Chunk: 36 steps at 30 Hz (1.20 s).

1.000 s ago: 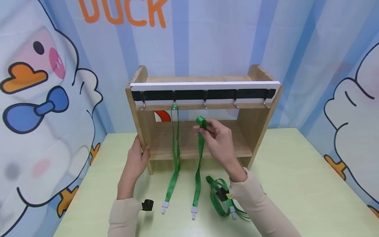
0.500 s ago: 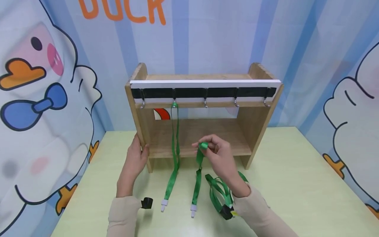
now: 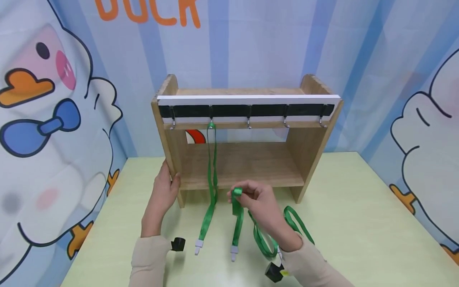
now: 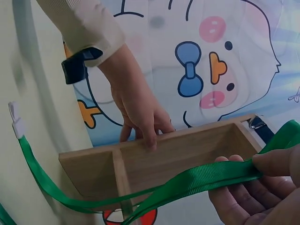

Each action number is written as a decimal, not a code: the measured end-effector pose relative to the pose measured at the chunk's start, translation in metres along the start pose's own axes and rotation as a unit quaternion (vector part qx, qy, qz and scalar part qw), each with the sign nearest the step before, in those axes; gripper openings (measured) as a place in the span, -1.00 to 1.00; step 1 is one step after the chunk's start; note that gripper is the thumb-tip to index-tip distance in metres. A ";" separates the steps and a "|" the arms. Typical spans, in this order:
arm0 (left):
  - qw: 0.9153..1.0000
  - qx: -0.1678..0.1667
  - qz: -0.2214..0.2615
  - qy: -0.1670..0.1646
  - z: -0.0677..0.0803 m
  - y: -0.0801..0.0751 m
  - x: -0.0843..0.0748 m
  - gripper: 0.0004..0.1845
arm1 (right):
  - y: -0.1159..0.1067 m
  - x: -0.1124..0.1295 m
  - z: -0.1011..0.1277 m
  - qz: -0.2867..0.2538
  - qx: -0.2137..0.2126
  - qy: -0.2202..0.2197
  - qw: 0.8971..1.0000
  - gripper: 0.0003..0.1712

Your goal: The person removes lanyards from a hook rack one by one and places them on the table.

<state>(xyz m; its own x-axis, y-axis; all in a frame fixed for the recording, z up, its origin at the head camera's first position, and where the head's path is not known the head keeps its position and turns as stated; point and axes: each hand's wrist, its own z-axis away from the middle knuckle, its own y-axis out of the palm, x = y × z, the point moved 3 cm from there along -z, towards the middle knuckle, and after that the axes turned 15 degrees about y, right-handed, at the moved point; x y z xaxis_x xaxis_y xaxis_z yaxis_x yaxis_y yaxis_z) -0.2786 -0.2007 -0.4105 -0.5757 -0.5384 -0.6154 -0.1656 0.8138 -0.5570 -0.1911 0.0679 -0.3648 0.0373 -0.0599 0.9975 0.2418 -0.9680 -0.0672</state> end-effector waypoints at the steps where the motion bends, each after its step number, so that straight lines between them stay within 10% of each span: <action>1: 1.000 -0.001 -0.002 0.002 0.000 0.000 0.000 -0.34 | 0.001 -0.002 0.001 -0.005 0.005 0.007 1.000 -0.83; 36: 1.000 -0.003 0.008 -0.001 0.000 -0.001 -0.002 -0.34 | 0.018 -0.087 -0.007 -0.099 0.021 0.223 0.970 -0.73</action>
<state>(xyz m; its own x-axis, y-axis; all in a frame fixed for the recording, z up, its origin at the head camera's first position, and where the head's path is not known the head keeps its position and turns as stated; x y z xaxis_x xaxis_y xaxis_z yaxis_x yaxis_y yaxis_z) -0.2778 -0.2004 -0.4088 -0.5773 -0.5257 -0.6248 -0.1610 0.8235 -0.5440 -0.1966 0.0539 -0.4530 -0.4341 0.0184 0.9007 0.2415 -0.9608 0.1361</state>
